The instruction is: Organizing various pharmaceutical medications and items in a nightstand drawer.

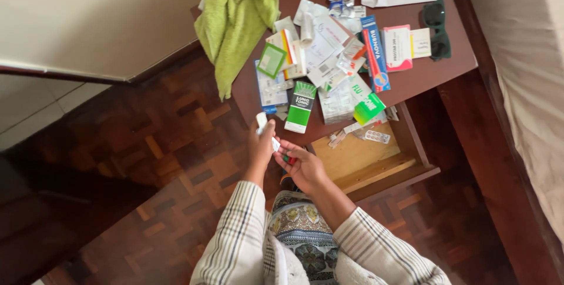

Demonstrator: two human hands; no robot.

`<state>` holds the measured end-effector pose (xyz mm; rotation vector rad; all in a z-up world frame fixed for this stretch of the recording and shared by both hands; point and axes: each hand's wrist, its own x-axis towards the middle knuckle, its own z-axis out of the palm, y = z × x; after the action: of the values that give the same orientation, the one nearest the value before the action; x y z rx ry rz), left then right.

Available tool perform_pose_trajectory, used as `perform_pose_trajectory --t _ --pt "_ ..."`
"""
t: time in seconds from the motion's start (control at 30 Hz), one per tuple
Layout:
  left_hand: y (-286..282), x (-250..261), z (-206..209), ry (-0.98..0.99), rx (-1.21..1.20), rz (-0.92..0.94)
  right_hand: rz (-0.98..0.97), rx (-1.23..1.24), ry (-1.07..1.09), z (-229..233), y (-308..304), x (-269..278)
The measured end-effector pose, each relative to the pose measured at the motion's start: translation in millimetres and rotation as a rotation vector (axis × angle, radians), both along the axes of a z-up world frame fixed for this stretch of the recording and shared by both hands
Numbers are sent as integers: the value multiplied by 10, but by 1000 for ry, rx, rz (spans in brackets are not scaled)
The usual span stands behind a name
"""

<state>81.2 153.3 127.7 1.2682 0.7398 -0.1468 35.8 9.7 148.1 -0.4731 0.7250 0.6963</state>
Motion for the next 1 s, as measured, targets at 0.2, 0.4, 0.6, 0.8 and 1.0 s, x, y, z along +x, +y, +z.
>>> perform_pose_trajectory --t 0.2,0.4,0.6,0.8,1.0 --pt "236 -103 -472 -246 618 -23 -242 -38 -104 -142 380 71" --pt "214 -225 -8 89 385 -39 -343 -78 -106 -133 441 68" --pt "138 -218 -98 85 596 -91 -339 -185 -140 -54 394 52" --pt "58 -85 66 44 780 -150 -252 -213 -121 28 283 41" --pt "-44 -19 338 196 743 -159 -192 -231 -77 196 189 49"
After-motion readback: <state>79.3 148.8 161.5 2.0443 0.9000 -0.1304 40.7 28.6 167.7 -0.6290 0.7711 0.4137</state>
